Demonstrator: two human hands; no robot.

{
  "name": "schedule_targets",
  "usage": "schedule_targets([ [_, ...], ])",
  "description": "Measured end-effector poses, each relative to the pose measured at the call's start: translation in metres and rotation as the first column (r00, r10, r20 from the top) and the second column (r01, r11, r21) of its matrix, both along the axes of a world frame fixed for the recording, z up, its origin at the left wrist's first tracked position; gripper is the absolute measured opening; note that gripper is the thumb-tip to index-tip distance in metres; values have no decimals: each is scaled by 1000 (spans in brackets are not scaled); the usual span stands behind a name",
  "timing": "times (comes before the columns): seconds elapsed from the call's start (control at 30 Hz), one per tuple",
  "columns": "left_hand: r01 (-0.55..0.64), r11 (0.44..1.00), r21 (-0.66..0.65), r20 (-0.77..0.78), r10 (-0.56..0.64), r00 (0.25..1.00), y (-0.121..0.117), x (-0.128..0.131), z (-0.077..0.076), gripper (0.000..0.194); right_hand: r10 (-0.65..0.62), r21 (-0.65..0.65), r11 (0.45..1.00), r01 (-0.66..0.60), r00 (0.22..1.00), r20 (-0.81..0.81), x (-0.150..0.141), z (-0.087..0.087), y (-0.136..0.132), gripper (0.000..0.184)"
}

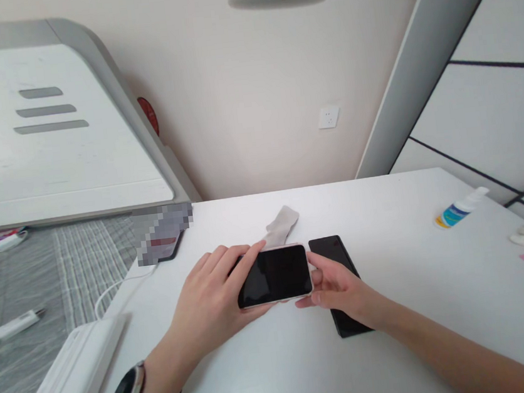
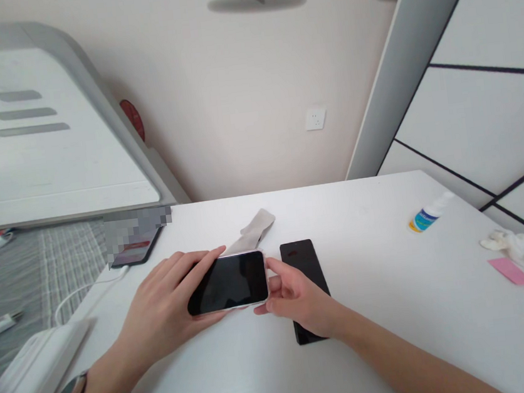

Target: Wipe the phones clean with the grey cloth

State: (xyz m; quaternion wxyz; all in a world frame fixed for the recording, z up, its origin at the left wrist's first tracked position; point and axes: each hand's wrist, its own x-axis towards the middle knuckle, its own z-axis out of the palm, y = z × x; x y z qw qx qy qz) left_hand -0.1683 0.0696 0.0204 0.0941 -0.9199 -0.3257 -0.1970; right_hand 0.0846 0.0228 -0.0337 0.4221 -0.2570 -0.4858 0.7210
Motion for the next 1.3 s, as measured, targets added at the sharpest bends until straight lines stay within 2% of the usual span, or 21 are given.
schedule_targets([
  [0.13, -2, 999, 42, 23, 1, 1000, -3, 0, 0, 72, -22, 51, 999, 19, 998, 61, 0, 7, -2, 53],
  [0.3, -7, 994, 110, 19, 5, 1000, -6, 3, 0, 70, -119, 79, 991, 112, 989, 92, -6, 13, -6, 48],
  [0.43, 9, 997, 77, 29, -12, 1000, -6, 6, -2, 70, -170, 52, 985, 165, 978, 125, -10, 16, -10, 55],
  [0.7, 21, 1000, 15, 64, -22, 998, -4, 3, -3, 71, -129, 78, 990, 120, 982, 134, -9, 18, -12, 46],
  [0.9, 18, 999, 31, 62, -20, 998, -5, 4, -4, 68, -156, 92, 986, 142, 973, 169, -9, 18, -13, 49],
  [0.97, 23, 999, -35, 84, -20, 996, -6, 5, -5, 72, -185, 120, 979, 166, 969, 163, -10, 17, -13, 44],
  [1.07, 45, 978, -202, 150, -15, 989, -6, 5, -5, 80, -224, 180, 964, 196, 964, 146, -10, 17, -14, 37],
  [1.17, 54, 940, -338, 194, 13, 981, -4, 5, -4, 81, -197, 205, 964, 170, 973, 119, -9, 17, -16, 41],
  [1.23, 86, 885, -459, 225, 22, 974, -3, 5, -3, 90, -166, 189, 971, 146, 981, 95, -8, 16, -17, 45],
  [1.3, 145, 805, -575, 272, 21, 962, -2, 6, -4, 100, -140, 169, 977, 126, 987, 75, -6, 14, -16, 45],
])
